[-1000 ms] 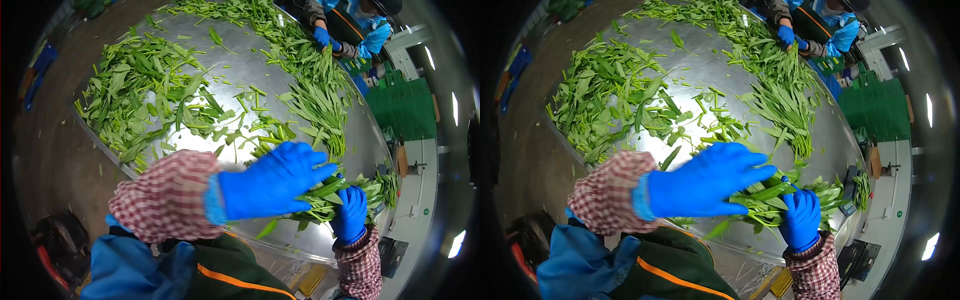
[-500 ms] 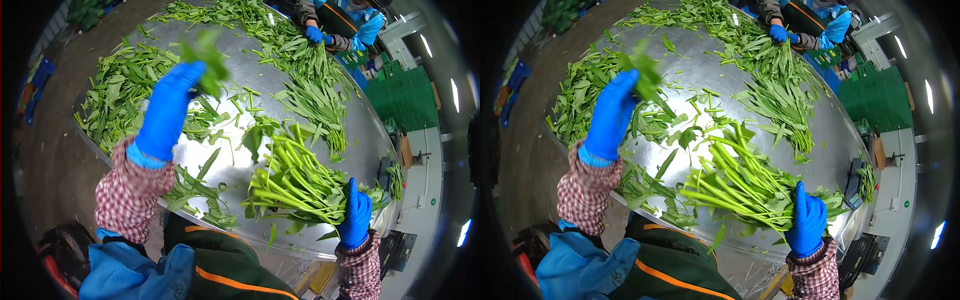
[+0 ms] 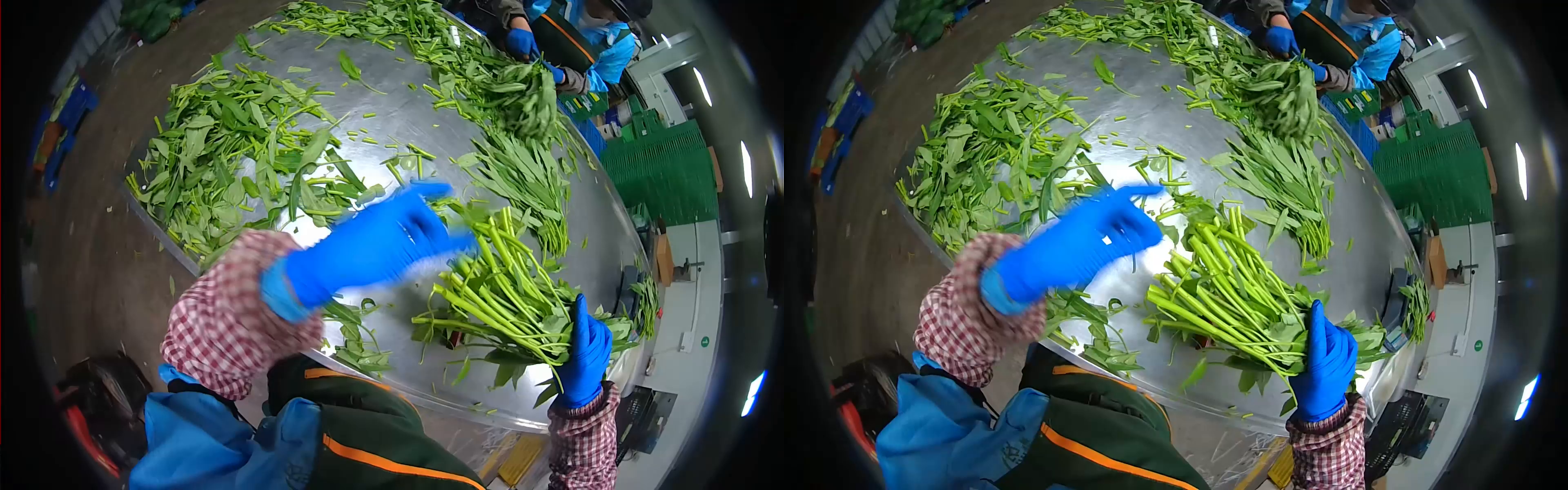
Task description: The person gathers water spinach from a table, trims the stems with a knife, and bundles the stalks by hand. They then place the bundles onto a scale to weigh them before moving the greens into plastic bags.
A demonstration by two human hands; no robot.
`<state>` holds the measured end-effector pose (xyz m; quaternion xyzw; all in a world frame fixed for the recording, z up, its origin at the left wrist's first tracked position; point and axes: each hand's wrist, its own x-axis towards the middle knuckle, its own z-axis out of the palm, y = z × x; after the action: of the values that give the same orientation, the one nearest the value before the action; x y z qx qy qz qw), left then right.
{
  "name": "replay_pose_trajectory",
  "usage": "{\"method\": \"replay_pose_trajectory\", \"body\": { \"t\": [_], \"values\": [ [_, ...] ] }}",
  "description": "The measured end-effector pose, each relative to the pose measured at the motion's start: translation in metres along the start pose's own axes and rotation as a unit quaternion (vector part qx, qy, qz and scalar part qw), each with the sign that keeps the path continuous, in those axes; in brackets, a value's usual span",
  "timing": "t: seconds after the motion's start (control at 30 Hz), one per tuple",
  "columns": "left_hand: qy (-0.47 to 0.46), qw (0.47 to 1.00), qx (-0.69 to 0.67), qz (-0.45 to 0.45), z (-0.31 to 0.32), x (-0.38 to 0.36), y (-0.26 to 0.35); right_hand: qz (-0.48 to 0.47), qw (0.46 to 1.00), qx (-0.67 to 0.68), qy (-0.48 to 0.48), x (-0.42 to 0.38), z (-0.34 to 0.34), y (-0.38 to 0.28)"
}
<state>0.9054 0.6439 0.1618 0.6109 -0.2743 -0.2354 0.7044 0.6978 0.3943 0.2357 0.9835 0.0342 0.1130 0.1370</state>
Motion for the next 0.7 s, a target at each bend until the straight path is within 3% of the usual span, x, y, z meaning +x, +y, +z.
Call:
{"method": "replay_pose_trajectory", "body": {
  "t": [0.07, 0.1, 0.17, 0.2, 0.37, 0.43, 0.5, 0.53, 0.57, 0.6, 0.63, 0.7],
  "values": [
    [-0.07, 0.972, 0.219, -0.041, 0.035, -0.014, 0.015, -0.008, 1.0, 0.001, 0.005, 0.006, -0.001, -0.004],
    [-0.11, 0.953, 0.259, -0.111, 0.038, -0.009, 0.023, -0.011, 1.0, 0.002, 0.009, 0.008, -0.002, -0.006],
    [-0.06, 0.996, 0.051, -0.047, 0.03, -0.002, 0.008, 0.015, 1.0, 0.02, -0.01, 0.002, 0.002, -0.008],
    [-0.053, 0.995, -0.002, -0.08, 0.027, -0.003, 0.004, 0.042, 0.998, 0.034, -0.03, -0.003, 0.003, -0.008],
    [0.043, 0.995, 0.085, -0.041, 0.028, -0.008, 0.006, 0.049, 0.992, 0.108, -0.033, 0.004, 0.002, -0.019],
    [0.068, 0.997, -0.013, -0.029, 0.027, -0.008, 0.004, 0.056, 0.989, 0.135, -0.033, 0.005, 0.004, -0.02],
    [0.162, 0.971, -0.11, 0.139, 0.012, 0.005, -0.013, 0.092, 0.977, 0.19, -0.042, 0.005, 0.003, -0.019],
    [0.149, 0.959, -0.209, 0.123, -0.019, 0.011, -0.004, 0.123, 0.971, 0.197, -0.05, -0.001, 0.006, -0.014],
    [0.262, 0.95, -0.158, 0.06, -0.043, 0.017, 0.006, 0.15, 0.959, 0.238, -0.022, -0.01, 0.013, -0.009],
    [0.309, 0.942, -0.128, 0.034, -0.056, 0.013, 0.006, 0.173, 0.951, 0.255, -0.017, -0.02, 0.022, -0.001],
    [0.311, 0.941, -0.127, 0.033, -0.053, 0.012, 0.001, 0.183, 0.948, 0.259, -0.016, -0.021, 0.023, 0.001],
    [0.11, 0.979, -0.168, 0.047, -0.032, 0.007, -0.011, 0.203, 0.941, 0.269, -0.016, -0.022, 0.024, 0.003]
  ]
}}
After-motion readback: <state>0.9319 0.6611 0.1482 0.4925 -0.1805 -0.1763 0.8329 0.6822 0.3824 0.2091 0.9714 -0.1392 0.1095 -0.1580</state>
